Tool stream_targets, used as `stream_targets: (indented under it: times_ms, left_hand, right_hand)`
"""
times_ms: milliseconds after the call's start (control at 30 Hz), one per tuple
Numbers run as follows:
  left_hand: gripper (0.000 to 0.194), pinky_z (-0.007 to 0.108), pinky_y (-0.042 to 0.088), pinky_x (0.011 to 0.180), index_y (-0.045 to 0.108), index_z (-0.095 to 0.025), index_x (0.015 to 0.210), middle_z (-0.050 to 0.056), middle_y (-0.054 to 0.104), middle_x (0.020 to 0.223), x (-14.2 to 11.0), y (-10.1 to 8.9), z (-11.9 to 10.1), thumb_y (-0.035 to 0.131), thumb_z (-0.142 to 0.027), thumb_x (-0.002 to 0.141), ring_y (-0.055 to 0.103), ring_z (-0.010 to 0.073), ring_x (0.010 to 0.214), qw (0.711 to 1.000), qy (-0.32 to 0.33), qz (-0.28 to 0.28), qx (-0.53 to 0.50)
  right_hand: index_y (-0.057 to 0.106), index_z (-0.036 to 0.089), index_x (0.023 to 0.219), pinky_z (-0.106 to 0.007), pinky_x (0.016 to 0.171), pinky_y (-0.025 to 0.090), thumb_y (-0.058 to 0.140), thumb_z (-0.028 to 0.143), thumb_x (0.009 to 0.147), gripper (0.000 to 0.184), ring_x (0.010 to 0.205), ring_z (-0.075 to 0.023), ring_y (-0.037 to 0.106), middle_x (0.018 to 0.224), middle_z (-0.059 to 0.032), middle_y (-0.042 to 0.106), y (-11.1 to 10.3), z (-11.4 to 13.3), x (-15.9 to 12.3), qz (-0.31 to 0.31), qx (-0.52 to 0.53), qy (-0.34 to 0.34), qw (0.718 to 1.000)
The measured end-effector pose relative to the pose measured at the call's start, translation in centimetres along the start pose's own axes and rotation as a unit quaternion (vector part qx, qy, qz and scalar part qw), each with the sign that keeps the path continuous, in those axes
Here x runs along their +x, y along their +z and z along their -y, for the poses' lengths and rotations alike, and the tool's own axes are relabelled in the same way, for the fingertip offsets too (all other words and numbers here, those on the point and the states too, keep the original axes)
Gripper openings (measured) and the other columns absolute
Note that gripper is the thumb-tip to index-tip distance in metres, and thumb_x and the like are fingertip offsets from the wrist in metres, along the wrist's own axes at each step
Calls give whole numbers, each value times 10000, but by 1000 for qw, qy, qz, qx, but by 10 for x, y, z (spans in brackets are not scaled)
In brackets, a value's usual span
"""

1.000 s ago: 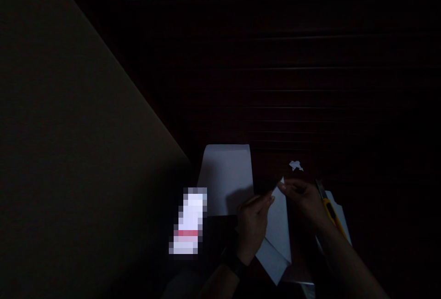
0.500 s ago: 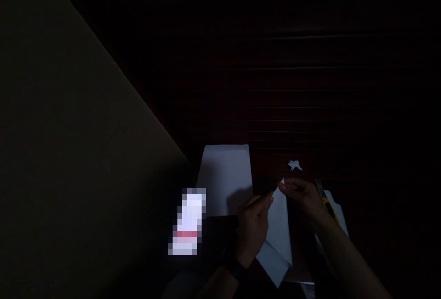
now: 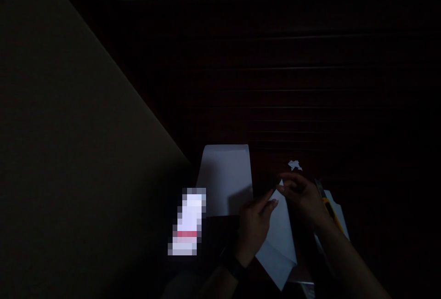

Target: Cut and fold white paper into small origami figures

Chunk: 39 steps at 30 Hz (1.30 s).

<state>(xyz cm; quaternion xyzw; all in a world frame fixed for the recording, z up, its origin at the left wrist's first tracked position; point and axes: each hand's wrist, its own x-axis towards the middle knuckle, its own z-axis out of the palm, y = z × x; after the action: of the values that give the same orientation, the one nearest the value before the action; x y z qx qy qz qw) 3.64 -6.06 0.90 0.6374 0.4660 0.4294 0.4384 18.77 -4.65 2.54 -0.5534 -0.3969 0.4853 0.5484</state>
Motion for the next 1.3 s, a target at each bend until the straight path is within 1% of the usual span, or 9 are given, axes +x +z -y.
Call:
stream_targets:
  times_ms: [133,233,467,567,633,733,900,1100,1300]
  left_hand:
    - [301,257,498,850,612,-264,1129,-1,652,1107,2,1,2,558,-272,834,625,170,966,998,-26,-9,-48]
    - [264,269,505,840,644,-252,1082,4,669,1070,1,1,1,547,-288,839,636,176,940,998,-39,-8,-56]
    - [267,276,505,833,653,-225,1069,22,677,1053,1,2,3,554,-307,834,635,183,942,992,-76,-27,-100]
    - [275,291,488,870,654,-205,1067,34,671,1067,3,0,4,544,-314,841,622,191,975,988,-83,-42,-123]
    - [278,296,480,886,653,-199,1070,39,667,1076,5,-1,5,537,-314,845,616,192,990,986,-84,-56,-133]
    - [289,302,464,916,637,-197,1095,41,654,1104,5,-1,6,525,-309,853,600,189,1024,984,-83,-63,-145]
    - [282,311,470,912,647,-185,1077,50,663,1083,4,0,8,518,-307,858,608,188,1008,986,-79,-63,-129]
    - [292,291,455,928,615,-213,1127,32,647,1117,4,0,3,518,-286,862,594,172,1032,992,-57,-36,-108]
    - [269,273,471,895,633,-228,1100,21,658,1096,5,-3,4,528,-270,856,611,170,997,994,-47,-47,-84]
  right_hand:
    - [626,233,975,-251,572,424,727,312,682,320,647,-139,559,724,11,624,0,-1,-1,12,-13,-6,1000]
    - [614,235,989,-260,594,432,714,312,698,317,663,-142,563,754,4,629,0,-1,-1,19,-15,-2,1000]
    - [572,236,1112,-288,625,460,676,390,724,430,717,-183,597,784,-13,643,6,-2,-5,45,-52,-3,998]
    - [564,228,1126,-296,664,464,618,419,771,406,766,-196,608,860,-32,656,15,-8,-10,10,-92,-31,995]
    - [578,223,1110,-306,760,453,563,414,816,351,872,-209,602,963,-48,655,22,-11,-13,-9,-132,-65,989]
    - [595,221,1099,-302,851,415,456,384,886,302,975,-215,579,1067,-54,640,30,-13,-19,-4,-179,-99,979]
    - [608,202,1068,-274,744,428,383,348,924,304,859,-206,605,988,-59,660,32,-9,-24,11,-240,-118,963]
    - [617,184,982,-270,678,413,379,334,927,287,742,-190,599,869,-58,660,32,-10,-23,-12,-275,-130,952]
    - [630,192,972,-285,687,426,450,372,890,268,762,-196,602,871,-57,665,29,-10,-20,-10,-244,-115,963]
